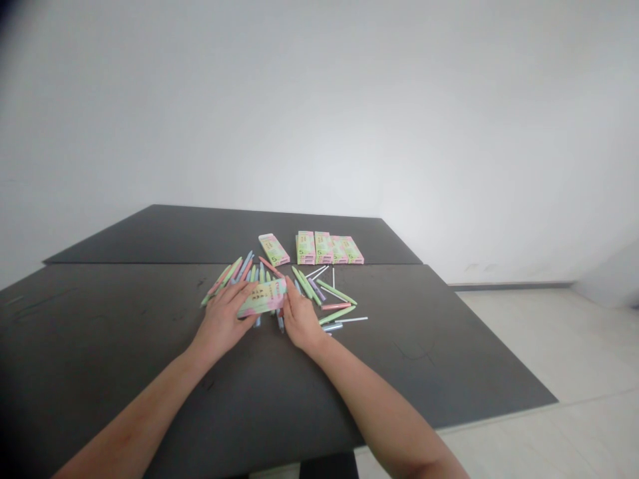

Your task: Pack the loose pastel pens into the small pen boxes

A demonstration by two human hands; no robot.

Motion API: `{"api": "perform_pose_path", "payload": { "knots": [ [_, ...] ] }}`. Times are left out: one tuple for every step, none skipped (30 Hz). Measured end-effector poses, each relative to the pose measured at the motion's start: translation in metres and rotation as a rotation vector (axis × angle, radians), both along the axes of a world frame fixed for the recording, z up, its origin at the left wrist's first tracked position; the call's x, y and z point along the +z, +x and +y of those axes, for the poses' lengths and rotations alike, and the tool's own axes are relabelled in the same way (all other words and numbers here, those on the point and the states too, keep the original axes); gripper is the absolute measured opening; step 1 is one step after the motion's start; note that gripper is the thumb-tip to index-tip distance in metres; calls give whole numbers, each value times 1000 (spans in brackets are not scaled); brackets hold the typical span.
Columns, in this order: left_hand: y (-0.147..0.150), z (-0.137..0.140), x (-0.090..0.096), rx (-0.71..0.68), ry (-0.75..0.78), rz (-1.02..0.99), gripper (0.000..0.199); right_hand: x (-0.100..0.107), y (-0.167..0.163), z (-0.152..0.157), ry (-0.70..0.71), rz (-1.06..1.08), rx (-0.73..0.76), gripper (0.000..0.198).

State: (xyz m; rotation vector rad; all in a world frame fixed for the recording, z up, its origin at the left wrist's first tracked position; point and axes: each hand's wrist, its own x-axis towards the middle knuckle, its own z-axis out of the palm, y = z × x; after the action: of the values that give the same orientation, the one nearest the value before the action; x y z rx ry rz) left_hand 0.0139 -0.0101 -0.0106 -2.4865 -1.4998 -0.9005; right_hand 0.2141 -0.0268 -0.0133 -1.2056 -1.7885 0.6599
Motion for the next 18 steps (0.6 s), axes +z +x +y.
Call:
{"api": "perform_pose_path", "payload": {
  "knots": [
    [0,0,0,-2,0,-3,56,0,0,0,0,6,10,51],
    [0,0,0,-2,1,-5,56,0,0,0,-2,13,20,51],
    [0,0,0,-2,3,-3,56,0,-1,-1,-5,18,27,52],
    [0,0,1,-1,6,1,56,1,-1,-1,-9,18,32,53],
    [0,0,1,1,9,5,56,1,-1,-2,-15,14,35,54],
    [-1,1,1,3,12,9,55,2,-2,-3,-20,5,38,55],
    [-1,1,2,4,14,13,54,2,-2,-3,-23,-7,39,56],
    [-1,1,2,5,14,16,53,3,-3,-4,-24,-21,39,58],
    [-2,1,2,6,14,17,53,4,-3,-5,-24,-34,38,59],
    [-2,1,3,6,13,17,52,5,-3,-6,-24,-45,35,61],
    [-2,2,3,6,14,15,52,6,-4,-7,-22,-55,31,62],
    [-3,2,3,6,15,12,52,6,-4,-7,-21,-65,28,62],
    [-3,2,3,5,16,8,52,7,-4,-8,-20,-74,27,63],
    [-3,2,2,4,16,3,52,7,-4,-8,-16,-83,26,63],
    [-3,3,2,4,16,-5,53,7,-5,-8,-10,-92,26,63],
    [-4,4,1,7,15,-14,53,7,-5,-9,-3,-99,27,62],
    [-4,4,0,12,15,-24,53,7,-5,-9,5,-103,33,63],
    [-5,5,-1,17,14,-31,53,7,-5,-9,11,-105,42,63]
  ]
}}
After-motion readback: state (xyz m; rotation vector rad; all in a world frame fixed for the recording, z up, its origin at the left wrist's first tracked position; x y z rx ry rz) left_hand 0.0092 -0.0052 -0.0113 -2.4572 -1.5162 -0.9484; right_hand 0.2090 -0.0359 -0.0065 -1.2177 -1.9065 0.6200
